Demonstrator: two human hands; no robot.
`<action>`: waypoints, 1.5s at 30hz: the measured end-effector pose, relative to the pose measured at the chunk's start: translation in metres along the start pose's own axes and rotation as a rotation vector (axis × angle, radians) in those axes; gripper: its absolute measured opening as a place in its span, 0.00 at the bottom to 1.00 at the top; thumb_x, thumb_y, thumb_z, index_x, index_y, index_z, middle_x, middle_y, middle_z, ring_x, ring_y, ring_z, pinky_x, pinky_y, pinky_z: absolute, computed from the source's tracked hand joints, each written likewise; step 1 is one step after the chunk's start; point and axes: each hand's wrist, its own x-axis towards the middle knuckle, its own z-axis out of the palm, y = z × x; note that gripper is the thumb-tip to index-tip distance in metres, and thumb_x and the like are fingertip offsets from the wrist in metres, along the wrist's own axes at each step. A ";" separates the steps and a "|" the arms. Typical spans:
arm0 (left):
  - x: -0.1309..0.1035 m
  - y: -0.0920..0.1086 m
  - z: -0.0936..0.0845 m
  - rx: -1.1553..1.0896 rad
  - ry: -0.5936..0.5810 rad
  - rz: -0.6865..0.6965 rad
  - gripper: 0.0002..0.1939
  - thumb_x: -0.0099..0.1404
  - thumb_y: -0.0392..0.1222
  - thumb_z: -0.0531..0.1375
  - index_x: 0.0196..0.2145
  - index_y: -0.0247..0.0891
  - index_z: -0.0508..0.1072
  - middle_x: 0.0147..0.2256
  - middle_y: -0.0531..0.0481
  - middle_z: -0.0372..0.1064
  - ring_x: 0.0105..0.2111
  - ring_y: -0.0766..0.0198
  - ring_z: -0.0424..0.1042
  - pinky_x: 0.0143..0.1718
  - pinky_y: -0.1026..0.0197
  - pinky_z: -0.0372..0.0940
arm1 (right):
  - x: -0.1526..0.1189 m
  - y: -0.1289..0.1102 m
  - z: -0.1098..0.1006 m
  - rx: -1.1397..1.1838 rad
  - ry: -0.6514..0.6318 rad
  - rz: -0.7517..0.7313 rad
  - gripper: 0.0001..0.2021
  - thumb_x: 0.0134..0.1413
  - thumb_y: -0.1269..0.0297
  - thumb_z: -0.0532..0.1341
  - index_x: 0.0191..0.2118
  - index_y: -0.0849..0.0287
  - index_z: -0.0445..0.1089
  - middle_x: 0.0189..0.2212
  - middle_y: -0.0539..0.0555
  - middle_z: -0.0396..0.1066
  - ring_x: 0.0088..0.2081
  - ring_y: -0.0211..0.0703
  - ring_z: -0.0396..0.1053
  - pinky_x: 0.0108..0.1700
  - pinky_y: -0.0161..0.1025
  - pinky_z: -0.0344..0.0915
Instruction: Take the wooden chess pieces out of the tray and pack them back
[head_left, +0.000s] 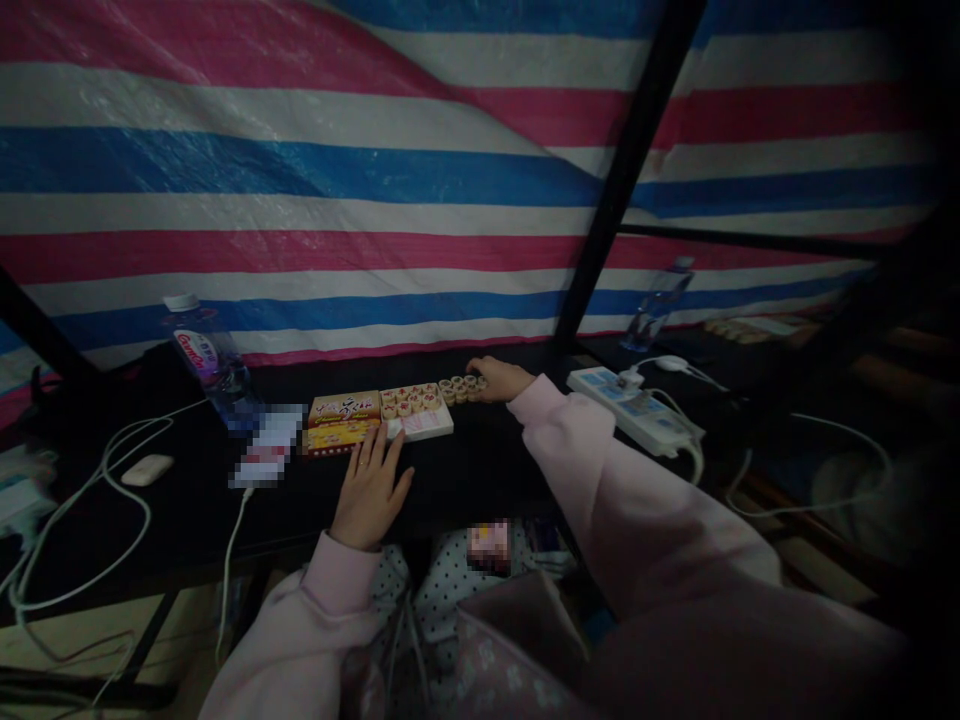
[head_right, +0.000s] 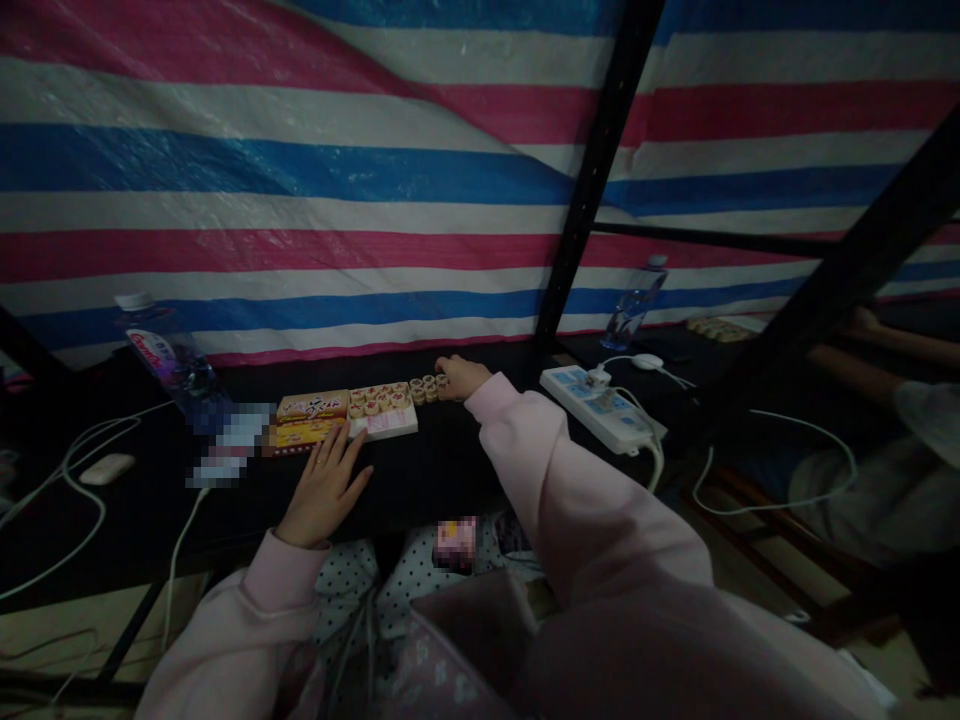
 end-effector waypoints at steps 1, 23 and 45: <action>0.000 0.000 0.000 -0.002 -0.002 -0.001 0.27 0.66 0.48 0.47 0.61 0.38 0.52 0.62 0.43 0.46 0.63 0.53 0.42 0.59 0.47 0.49 | -0.002 0.006 0.002 -0.005 -0.050 0.015 0.28 0.40 0.63 0.65 0.51 0.57 0.62 0.46 0.58 0.65 0.43 0.47 0.67 0.38 0.36 0.62; 0.000 0.000 -0.001 -0.015 0.004 0.001 0.27 0.66 0.47 0.48 0.61 0.38 0.52 0.62 0.41 0.46 0.62 0.53 0.43 0.59 0.46 0.50 | 0.009 0.039 0.030 0.165 -0.035 0.127 0.25 0.41 0.62 0.66 0.47 0.60 0.63 0.38 0.54 0.69 0.38 0.43 0.68 0.35 0.34 0.62; 0.000 0.000 -0.001 -0.001 -0.006 0.000 0.27 0.66 0.47 0.47 0.60 0.38 0.52 0.62 0.41 0.46 0.62 0.54 0.43 0.59 0.47 0.50 | -0.002 0.001 0.006 0.289 0.157 -0.059 0.13 0.37 0.70 0.65 0.33 0.62 0.64 0.27 0.49 0.67 0.27 0.34 0.63 0.27 0.30 0.55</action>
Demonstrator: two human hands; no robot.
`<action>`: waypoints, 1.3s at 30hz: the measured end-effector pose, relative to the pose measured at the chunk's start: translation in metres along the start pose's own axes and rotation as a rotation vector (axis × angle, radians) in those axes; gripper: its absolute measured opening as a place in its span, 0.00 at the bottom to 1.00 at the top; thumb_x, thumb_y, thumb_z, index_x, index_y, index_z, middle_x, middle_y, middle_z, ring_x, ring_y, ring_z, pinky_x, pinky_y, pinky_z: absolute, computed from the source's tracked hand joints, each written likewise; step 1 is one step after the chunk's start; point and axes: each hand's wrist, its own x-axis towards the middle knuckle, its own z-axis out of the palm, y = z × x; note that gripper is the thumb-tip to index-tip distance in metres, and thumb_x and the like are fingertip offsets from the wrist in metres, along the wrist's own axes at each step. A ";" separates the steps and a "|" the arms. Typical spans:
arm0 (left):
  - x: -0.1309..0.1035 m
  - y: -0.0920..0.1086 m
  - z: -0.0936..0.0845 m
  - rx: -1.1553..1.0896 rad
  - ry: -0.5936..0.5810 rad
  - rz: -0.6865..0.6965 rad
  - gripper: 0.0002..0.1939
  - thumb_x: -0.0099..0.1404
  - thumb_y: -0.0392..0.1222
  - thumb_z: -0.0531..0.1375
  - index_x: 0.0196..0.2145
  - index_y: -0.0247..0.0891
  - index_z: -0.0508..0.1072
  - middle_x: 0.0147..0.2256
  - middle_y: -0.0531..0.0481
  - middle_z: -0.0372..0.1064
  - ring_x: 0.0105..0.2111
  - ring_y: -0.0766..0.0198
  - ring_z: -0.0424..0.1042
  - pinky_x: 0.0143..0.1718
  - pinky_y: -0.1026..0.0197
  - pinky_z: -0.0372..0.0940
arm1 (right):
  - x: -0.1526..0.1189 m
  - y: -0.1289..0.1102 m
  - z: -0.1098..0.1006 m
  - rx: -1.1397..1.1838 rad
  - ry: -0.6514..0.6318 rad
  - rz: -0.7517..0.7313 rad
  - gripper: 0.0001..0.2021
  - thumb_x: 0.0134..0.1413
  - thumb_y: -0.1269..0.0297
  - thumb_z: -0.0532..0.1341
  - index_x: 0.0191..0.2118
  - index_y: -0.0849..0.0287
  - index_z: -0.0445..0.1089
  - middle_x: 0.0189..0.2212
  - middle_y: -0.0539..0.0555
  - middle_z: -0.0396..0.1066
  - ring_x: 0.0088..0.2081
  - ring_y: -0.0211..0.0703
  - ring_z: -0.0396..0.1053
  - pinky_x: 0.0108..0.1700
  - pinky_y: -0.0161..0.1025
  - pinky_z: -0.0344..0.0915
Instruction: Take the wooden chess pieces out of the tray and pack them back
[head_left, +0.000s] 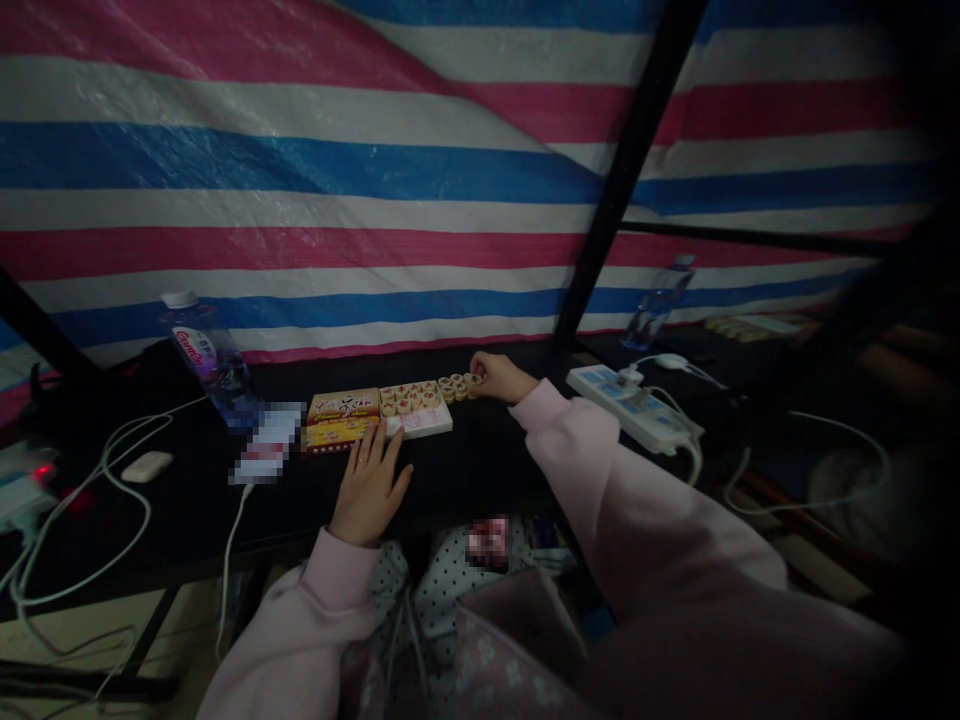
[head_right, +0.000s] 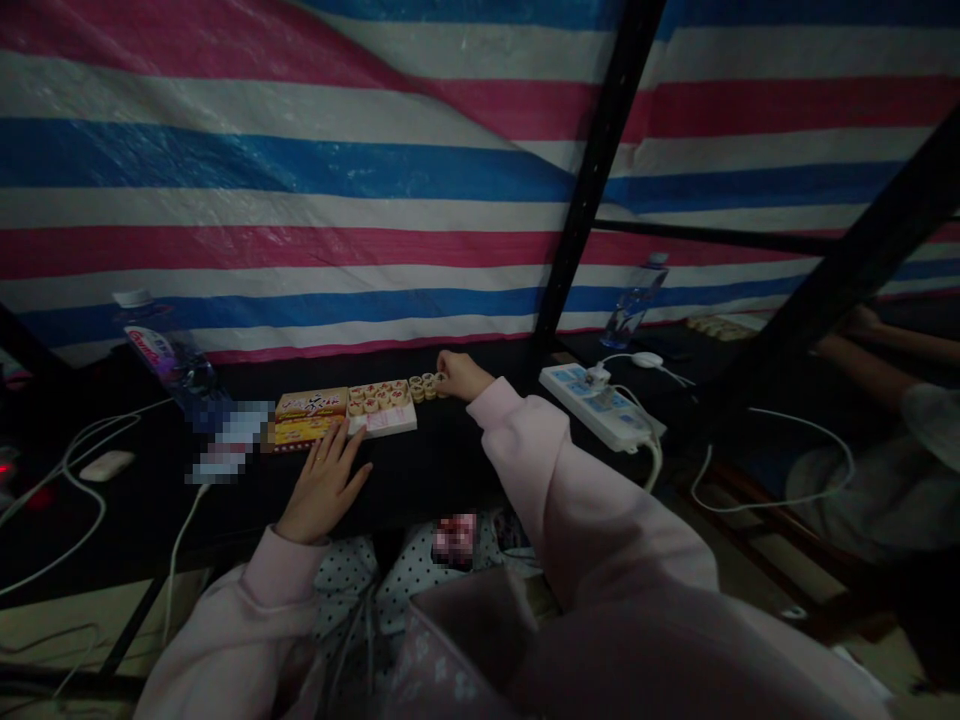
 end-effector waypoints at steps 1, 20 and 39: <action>0.000 0.000 0.000 0.000 0.004 0.002 0.27 0.66 0.47 0.47 0.61 0.38 0.52 0.62 0.41 0.46 0.62 0.54 0.43 0.59 0.47 0.50 | 0.002 -0.011 0.002 0.030 0.007 -0.037 0.13 0.38 0.70 0.65 0.33 0.62 0.64 0.27 0.48 0.67 0.27 0.34 0.63 0.27 0.30 0.55; 0.001 -0.001 0.001 0.004 0.008 0.013 0.27 0.66 0.47 0.47 0.61 0.38 0.51 0.63 0.41 0.44 0.63 0.53 0.42 0.59 0.46 0.49 | 0.014 -0.105 0.055 -0.005 -0.189 -0.255 0.10 0.40 0.70 0.64 0.33 0.62 0.66 0.27 0.50 0.69 0.27 0.34 0.64 0.26 0.29 0.52; 0.000 -0.001 0.002 -0.027 0.018 -0.001 0.28 0.66 0.47 0.48 0.61 0.36 0.51 0.63 0.38 0.41 0.63 0.52 0.39 0.59 0.47 0.49 | 0.022 -0.100 0.063 0.036 -0.277 -0.450 0.06 0.39 0.77 0.63 0.28 0.63 0.67 0.23 0.48 0.67 0.25 0.32 0.61 0.28 0.28 0.54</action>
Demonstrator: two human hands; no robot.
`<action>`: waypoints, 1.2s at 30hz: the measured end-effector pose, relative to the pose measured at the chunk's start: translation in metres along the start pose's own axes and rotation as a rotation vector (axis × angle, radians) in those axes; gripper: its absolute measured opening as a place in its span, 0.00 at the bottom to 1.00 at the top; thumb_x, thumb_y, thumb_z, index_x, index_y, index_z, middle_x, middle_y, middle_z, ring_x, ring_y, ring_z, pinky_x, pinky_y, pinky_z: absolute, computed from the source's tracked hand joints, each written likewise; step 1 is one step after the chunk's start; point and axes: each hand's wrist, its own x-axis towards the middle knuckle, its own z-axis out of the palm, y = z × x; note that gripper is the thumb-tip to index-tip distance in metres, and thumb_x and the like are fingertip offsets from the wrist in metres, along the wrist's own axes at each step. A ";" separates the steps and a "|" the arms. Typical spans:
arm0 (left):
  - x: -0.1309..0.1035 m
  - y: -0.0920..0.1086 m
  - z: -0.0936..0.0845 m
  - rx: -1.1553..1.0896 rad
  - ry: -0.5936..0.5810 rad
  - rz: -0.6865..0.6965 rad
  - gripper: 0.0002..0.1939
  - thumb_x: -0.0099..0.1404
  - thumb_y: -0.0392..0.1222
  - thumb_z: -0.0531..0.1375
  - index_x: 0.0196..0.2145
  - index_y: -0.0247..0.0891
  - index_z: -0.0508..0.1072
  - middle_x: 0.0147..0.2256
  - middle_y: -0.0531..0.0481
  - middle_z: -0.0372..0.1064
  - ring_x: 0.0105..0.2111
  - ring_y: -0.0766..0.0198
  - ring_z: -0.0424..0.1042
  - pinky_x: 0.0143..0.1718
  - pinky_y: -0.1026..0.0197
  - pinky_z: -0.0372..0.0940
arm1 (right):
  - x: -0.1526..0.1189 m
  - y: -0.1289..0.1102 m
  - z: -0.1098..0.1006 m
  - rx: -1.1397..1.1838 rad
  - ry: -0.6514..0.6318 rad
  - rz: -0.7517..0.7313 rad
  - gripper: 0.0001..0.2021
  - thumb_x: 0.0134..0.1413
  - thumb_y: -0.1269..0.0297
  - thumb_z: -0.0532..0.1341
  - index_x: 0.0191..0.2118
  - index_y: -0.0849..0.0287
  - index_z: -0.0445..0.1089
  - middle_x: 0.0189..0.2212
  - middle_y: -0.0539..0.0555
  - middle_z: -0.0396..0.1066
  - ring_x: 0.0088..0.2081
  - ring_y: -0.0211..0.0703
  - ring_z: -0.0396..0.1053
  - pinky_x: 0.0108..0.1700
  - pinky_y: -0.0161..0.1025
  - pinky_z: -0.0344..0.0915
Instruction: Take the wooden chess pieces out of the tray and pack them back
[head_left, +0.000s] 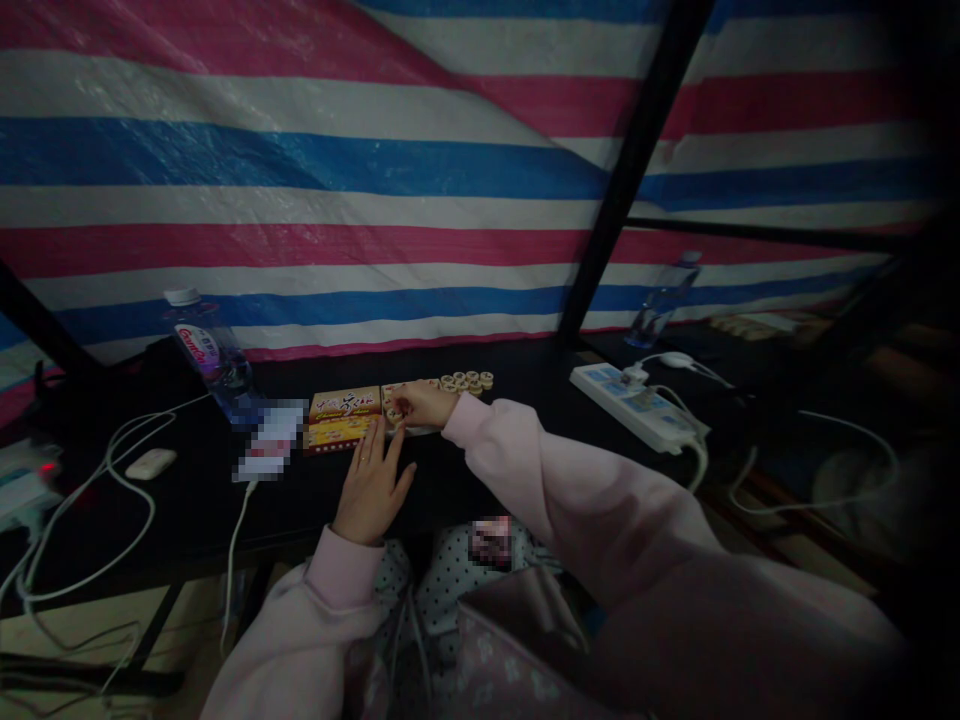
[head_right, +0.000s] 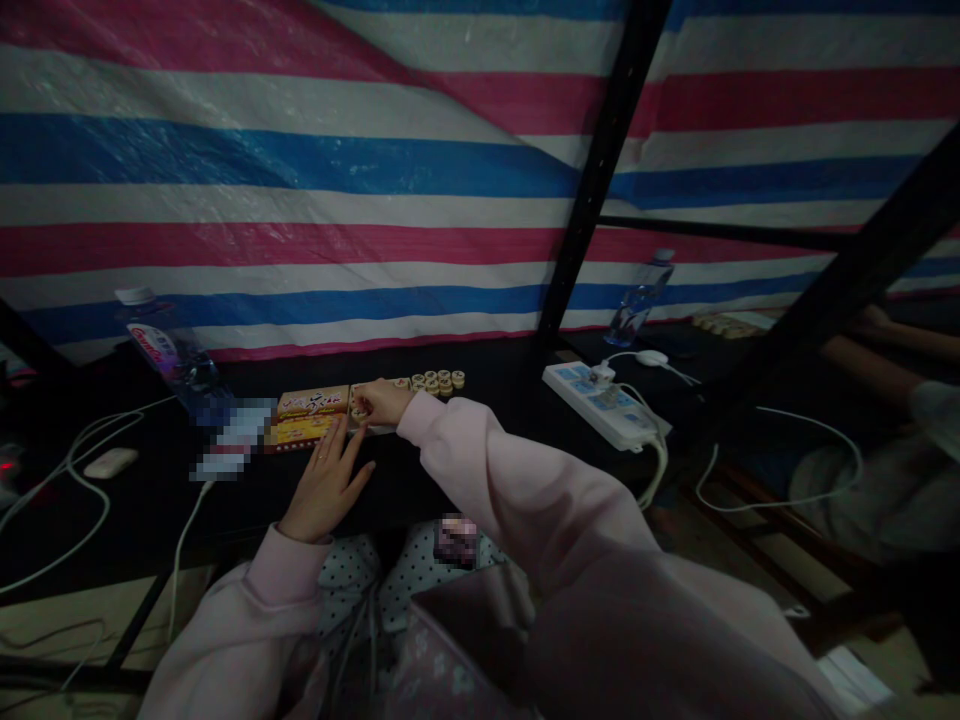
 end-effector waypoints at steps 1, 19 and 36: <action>0.000 0.000 0.000 0.002 -0.002 -0.001 0.28 0.66 0.47 0.48 0.61 0.36 0.51 0.63 0.38 0.41 0.63 0.52 0.39 0.59 0.47 0.49 | 0.000 0.000 0.000 -0.001 -0.002 0.004 0.06 0.40 0.77 0.63 0.28 0.63 0.67 0.23 0.48 0.67 0.26 0.32 0.62 0.28 0.28 0.54; 0.001 0.001 -0.001 0.022 0.001 0.008 0.27 0.66 0.48 0.48 0.60 0.35 0.52 0.63 0.38 0.43 0.63 0.52 0.40 0.59 0.47 0.49 | -0.001 -0.005 0.002 -0.169 0.038 0.036 0.04 0.47 0.73 0.58 0.31 0.61 0.69 0.30 0.52 0.71 0.31 0.36 0.65 0.31 0.30 0.52; 0.000 0.001 -0.002 -0.005 -0.013 -0.004 0.27 0.66 0.47 0.47 0.61 0.36 0.51 0.63 0.38 0.43 0.63 0.53 0.40 0.59 0.47 0.49 | -0.004 0.002 -0.004 -0.090 0.078 0.080 0.05 0.45 0.73 0.60 0.31 0.63 0.69 0.29 0.52 0.70 0.30 0.34 0.64 0.29 0.30 0.51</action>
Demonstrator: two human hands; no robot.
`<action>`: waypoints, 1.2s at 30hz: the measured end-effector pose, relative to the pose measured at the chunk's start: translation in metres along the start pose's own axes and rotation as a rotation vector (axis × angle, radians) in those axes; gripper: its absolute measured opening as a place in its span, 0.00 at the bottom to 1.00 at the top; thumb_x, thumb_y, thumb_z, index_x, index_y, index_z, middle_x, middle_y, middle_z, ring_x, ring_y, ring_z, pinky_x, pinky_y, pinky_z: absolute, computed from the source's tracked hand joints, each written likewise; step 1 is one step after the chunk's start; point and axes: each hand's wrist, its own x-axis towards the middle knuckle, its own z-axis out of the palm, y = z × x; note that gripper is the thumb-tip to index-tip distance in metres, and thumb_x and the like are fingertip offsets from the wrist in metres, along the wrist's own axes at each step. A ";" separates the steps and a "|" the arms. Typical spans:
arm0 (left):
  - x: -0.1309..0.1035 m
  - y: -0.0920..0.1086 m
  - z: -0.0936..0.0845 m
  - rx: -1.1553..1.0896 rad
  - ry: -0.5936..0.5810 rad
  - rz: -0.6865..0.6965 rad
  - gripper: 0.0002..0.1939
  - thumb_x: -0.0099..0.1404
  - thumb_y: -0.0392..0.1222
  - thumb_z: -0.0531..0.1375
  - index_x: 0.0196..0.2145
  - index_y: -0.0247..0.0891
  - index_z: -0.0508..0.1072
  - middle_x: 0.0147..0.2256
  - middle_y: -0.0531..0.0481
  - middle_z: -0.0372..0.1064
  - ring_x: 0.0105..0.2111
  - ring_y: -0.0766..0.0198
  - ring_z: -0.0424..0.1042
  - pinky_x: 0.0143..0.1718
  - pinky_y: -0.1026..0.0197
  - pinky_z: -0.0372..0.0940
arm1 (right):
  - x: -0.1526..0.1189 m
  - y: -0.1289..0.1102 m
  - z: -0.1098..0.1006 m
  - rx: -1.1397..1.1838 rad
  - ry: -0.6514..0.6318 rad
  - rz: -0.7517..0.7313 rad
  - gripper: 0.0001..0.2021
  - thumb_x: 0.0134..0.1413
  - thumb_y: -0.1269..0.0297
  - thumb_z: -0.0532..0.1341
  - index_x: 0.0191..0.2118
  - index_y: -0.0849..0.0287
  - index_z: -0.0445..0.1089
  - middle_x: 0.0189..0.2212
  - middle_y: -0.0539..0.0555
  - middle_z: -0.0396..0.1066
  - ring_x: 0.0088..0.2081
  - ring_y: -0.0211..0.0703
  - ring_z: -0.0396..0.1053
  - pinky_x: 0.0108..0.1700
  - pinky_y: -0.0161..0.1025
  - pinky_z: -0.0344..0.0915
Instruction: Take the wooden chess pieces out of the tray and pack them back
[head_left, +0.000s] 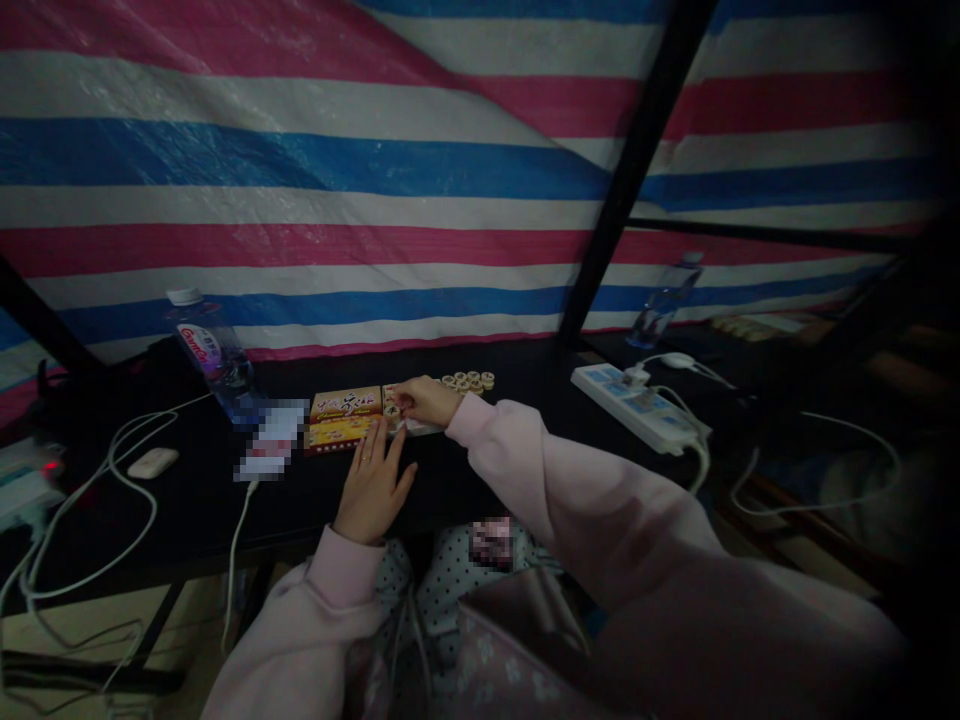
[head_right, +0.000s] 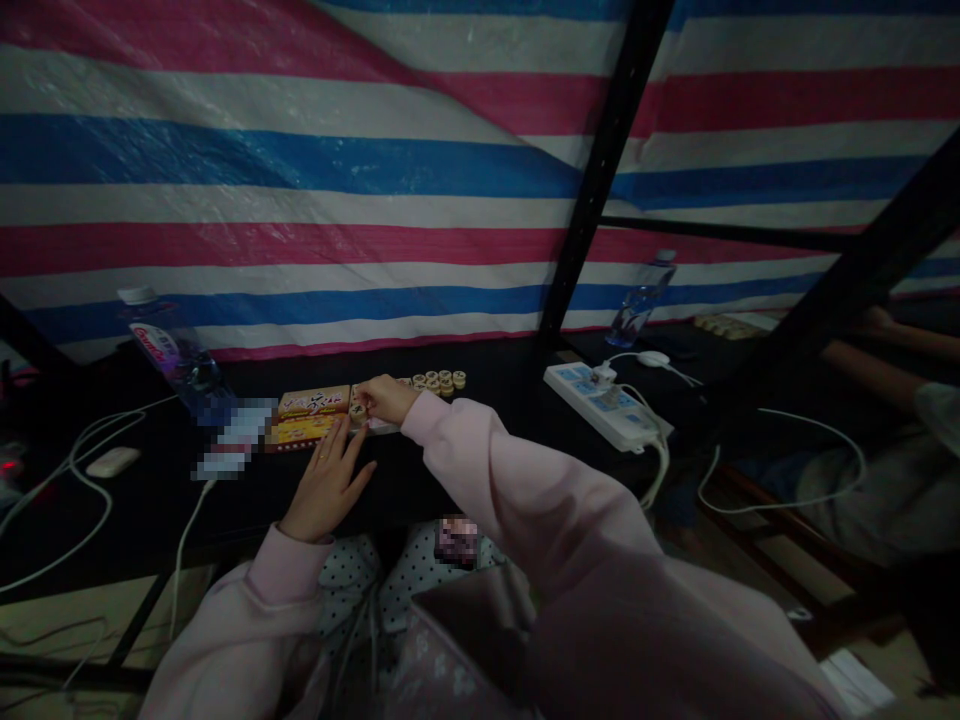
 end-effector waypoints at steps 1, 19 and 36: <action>0.000 0.000 0.000 -0.004 0.002 -0.001 0.27 0.66 0.47 0.47 0.60 0.36 0.51 0.63 0.39 0.43 0.63 0.53 0.40 0.59 0.47 0.49 | -0.001 0.003 -0.002 0.022 0.011 0.007 0.05 0.45 0.72 0.60 0.32 0.63 0.70 0.28 0.51 0.70 0.29 0.34 0.64 0.29 0.29 0.52; 0.000 0.002 -0.004 -0.027 -0.015 -0.013 0.27 0.66 0.47 0.48 0.61 0.37 0.51 0.62 0.39 0.44 0.63 0.54 0.40 0.59 0.47 0.49 | -0.048 0.055 -0.038 0.066 0.102 0.253 0.07 0.43 0.68 0.64 0.32 0.60 0.70 0.28 0.49 0.71 0.30 0.33 0.66 0.29 0.28 0.54; 0.000 -0.001 0.000 -0.002 0.010 0.004 0.27 0.66 0.47 0.48 0.61 0.38 0.51 0.62 0.39 0.45 0.63 0.53 0.41 0.59 0.47 0.49 | -0.004 0.000 -0.005 -0.312 -0.085 0.002 0.12 0.52 0.60 0.57 0.42 0.56 0.68 0.42 0.55 0.64 0.39 0.42 0.67 0.33 0.33 0.60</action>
